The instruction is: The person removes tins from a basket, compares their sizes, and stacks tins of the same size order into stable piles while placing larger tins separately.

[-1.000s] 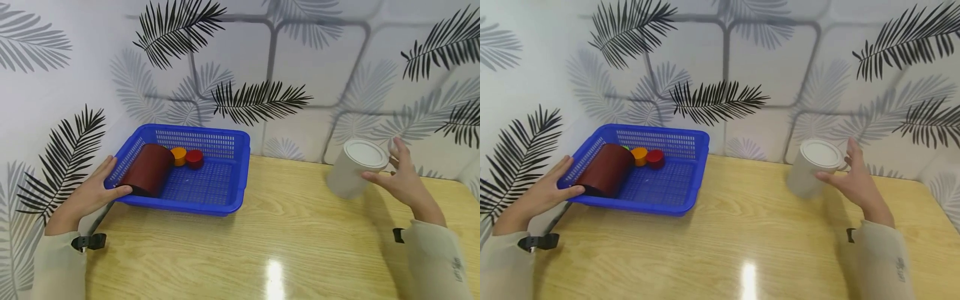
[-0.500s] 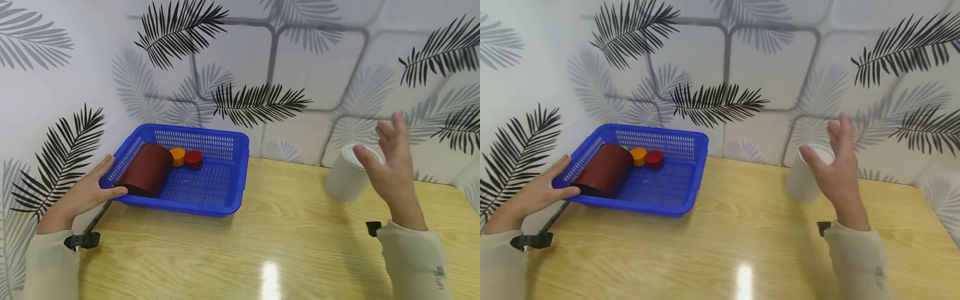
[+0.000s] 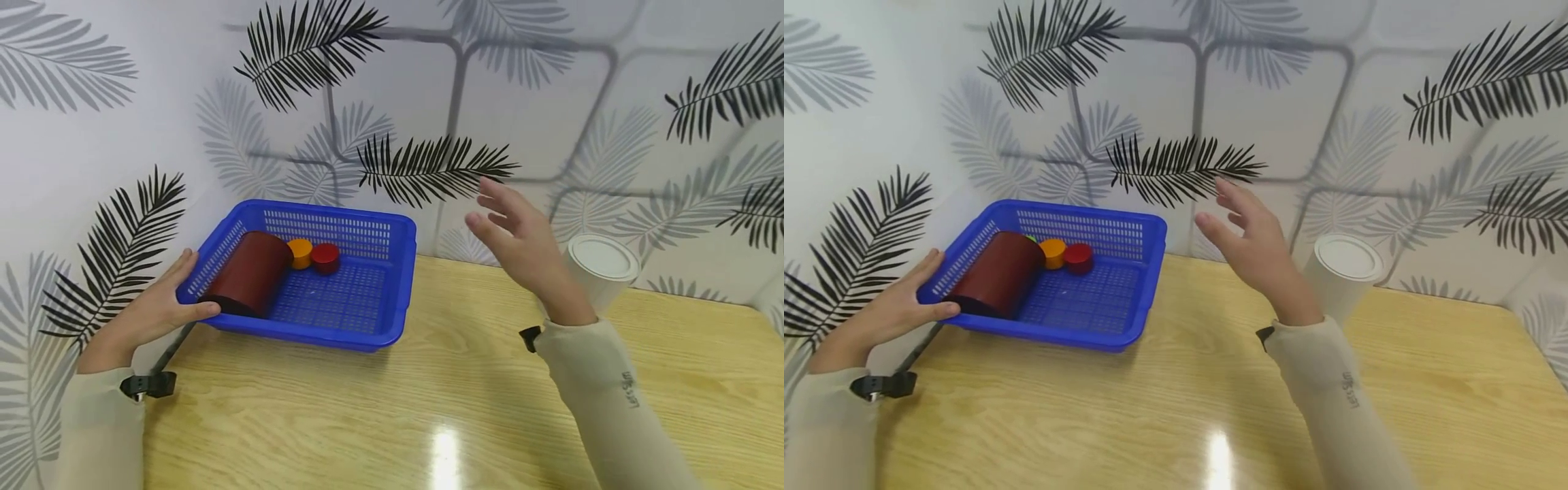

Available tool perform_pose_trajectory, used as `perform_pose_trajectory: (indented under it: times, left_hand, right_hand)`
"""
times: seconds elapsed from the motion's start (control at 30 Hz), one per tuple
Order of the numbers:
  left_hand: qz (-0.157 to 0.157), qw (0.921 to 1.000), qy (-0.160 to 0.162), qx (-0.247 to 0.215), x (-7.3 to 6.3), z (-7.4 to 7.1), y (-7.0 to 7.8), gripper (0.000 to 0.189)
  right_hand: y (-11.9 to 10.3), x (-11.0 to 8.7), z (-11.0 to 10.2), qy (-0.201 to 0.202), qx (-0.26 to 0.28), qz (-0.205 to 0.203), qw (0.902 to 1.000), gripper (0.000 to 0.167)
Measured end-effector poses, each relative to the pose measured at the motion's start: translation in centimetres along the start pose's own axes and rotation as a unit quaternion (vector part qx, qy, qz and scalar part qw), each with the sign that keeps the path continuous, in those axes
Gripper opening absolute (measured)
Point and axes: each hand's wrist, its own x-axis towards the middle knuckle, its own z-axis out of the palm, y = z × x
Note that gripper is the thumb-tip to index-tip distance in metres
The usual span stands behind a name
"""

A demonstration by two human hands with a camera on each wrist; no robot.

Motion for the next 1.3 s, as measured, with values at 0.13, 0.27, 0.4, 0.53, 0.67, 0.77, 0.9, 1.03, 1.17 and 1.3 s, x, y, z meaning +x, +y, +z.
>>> perform_pose_trajectory:
  times: [0.13,0.27,0.4,0.53,0.67,0.77,0.9,1.03,1.17,1.3]
  left_hand:
    - [-0.002,1.0,0.0,-0.003,0.3,0.1,0.1,0.114]
    - [-0.001,1.0,0.002,-0.006,0.3,0.1,0.0,0.115]
    - [-0.005,0.9999,0.005,-0.007,0.0,0.0,-0.2,0.115]
    - [-0.005,1.0,0.008,-0.003,-0.2,-0.1,-0.5,0.115]
    - [-0.006,0.9999,0.01,-0.005,-0.5,-0.2,-0.6,0.115]
    - [-0.006,0.9999,0.008,-0.013,-0.5,-0.2,-0.5,0.115]
    - [-0.001,0.9998,0.007,-0.019,-0.5,-0.1,-0.4,0.115]
    - [0.004,0.9997,0.011,-0.02,-0.5,0.0,-0.3,0.115]
    - [0.004,0.9995,0.012,-0.027,-0.3,0.1,0.1,0.115]
    - [-0.003,0.9993,0.013,-0.035,-0.2,0.4,0.3,0.116]
  right_hand:
    - [-1.2,2.2,2.2,-0.02,-0.008,-0.014,0.9997,0.056]
    - [-2.4,4.3,4.3,-0.036,0.01,-0.011,0.9992,0.058]
    - [-3.3,5.8,6.6,-0.06,0.028,0.019,0.9976,0.061]
    - [-3.7,7.1,9.0,-0.075,0.023,0.043,0.996,0.063]
    - [-4.1,8.3,11.6,-0.085,0.033,0.05,0.9945,0.062]
    - [-4.5,9.1,13.6,-0.093,0.055,0.056,0.9926,0.061]
    - [-4.9,10.0,16.2,-0.103,0.076,0.073,0.9891,0.06]
    - [-4.8,10.6,19.0,-0.114,0.066,0.1,0.9863,0.059]
    - [-3.6,10.2,21.8,-0.128,0.065,0.133,0.9808,0.06]
    - [-1.6,9.4,24.6,-0.159,0.048,0.159,0.9732,0.063]
